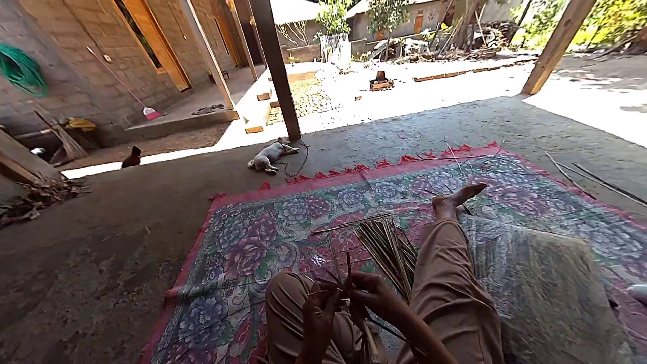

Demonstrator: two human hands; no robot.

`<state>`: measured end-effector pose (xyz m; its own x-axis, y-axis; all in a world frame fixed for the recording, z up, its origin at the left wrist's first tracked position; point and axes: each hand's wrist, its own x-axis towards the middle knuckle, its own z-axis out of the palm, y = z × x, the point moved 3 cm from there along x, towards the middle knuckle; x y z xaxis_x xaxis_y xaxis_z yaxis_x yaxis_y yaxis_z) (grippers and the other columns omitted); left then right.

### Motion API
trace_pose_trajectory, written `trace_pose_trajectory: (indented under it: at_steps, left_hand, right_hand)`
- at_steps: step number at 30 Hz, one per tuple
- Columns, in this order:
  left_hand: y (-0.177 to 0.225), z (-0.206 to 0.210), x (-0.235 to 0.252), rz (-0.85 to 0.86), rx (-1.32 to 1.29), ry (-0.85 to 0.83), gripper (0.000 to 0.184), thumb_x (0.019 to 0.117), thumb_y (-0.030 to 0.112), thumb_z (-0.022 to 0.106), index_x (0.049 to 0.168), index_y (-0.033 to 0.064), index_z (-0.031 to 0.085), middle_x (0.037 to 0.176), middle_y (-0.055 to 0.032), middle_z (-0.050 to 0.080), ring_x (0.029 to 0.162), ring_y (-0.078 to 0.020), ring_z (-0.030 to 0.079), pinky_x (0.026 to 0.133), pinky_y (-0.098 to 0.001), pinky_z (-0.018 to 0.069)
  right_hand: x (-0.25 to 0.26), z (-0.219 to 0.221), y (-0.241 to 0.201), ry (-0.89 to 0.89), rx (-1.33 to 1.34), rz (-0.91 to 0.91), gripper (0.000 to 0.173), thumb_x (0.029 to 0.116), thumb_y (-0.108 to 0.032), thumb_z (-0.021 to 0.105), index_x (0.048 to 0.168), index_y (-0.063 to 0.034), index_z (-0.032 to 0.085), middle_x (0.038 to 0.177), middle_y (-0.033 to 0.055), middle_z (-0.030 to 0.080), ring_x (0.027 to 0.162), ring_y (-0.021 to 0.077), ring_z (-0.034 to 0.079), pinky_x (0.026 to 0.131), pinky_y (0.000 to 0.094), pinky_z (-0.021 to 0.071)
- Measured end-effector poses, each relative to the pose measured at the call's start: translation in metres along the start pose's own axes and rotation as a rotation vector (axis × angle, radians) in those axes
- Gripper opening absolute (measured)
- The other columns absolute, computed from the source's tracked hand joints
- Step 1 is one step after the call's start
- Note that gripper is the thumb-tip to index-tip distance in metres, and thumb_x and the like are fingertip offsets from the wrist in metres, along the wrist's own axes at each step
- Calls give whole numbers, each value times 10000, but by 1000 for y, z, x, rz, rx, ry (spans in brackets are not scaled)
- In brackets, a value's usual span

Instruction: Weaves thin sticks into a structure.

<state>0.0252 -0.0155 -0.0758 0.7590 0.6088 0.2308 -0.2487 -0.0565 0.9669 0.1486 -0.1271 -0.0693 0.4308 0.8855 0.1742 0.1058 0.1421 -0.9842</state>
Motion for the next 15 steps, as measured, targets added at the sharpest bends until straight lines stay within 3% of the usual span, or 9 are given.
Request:
trace_pose_trajectory:
  at_steps: [3, 5, 9, 11, 12, 14, 15]
  left_hand:
    - [-3, -9, 3, -58, -129, -26, 191, 991, -53, 504, 1066, -2, 672, 897, -56, 757, 692, -116, 720, 615, -265, 615]
    - [-7, -10, 5, -30, -176, -42, 211, 986, -49, 523, 1063, 4, 713, 956, -61, 754, 688, -94, 705, 596, -244, 605]
    - [-12, -8, 11, 70, -214, -88, 196, 957, -27, 606, 1019, 62, 769, 1092, -28, 740, 930, -77, 704, 790, -230, 598]
    - [-7, -7, 11, 34, -197, -53, 195, 950, -46, 597, 1057, 25, 742, 1045, -27, 744, 856, -71, 705, 726, -223, 600]
    - [-4, -6, 9, 18, -164, -28, 220, 949, -45, 584, 1136, -12, 694, 1019, -36, 739, 808, -74, 698, 697, -225, 595]
    - [4, -7, 8, 47, -28, -51, 362, 958, -3, 571, 1311, -78, 545, 1055, -58, 717, 922, -104, 697, 835, -261, 587]
    - [7, -7, 7, 83, 49, -82, 401, 944, 28, 591, 1322, -89, 521, 1078, -65, 720, 995, -112, 695, 912, -280, 570]
  right_hand:
    - [-3, 1, 1, -85, 206, -44, 106, 968, -48, 633, 1056, -36, 690, 935, -55, 699, 867, 17, 650, 826, 241, 558]
    - [-3, 6, -1, -148, 244, -55, 108, 960, -26, 647, 1050, -36, 704, 968, -50, 710, 901, 21, 660, 854, 251, 562]
    - [0, 16, -1, -111, 137, -107, 89, 938, -4, 656, 986, 9, 730, 1012, -4, 698, 1004, 25, 626, 943, 241, 519]
    - [-1, 16, -2, -34, 71, -178, 102, 936, -16, 659, 975, 22, 745, 1020, 25, 699, 1037, 45, 610, 968, 240, 495]
    - [-1, 15, -2, 28, 53, -225, 105, 937, -15, 656, 976, 20, 747, 1013, 27, 701, 1031, 52, 613, 962, 244, 498]
    - [-1, 12, -2, 184, 42, -323, 82, 916, 15, 673, 959, 12, 743, 992, 29, 722, 984, 64, 658, 923, 254, 552]
    - [0, 11, -3, 248, 34, -362, 68, 906, 27, 682, 949, 12, 734, 974, 28, 726, 947, 65, 675, 890, 256, 574]
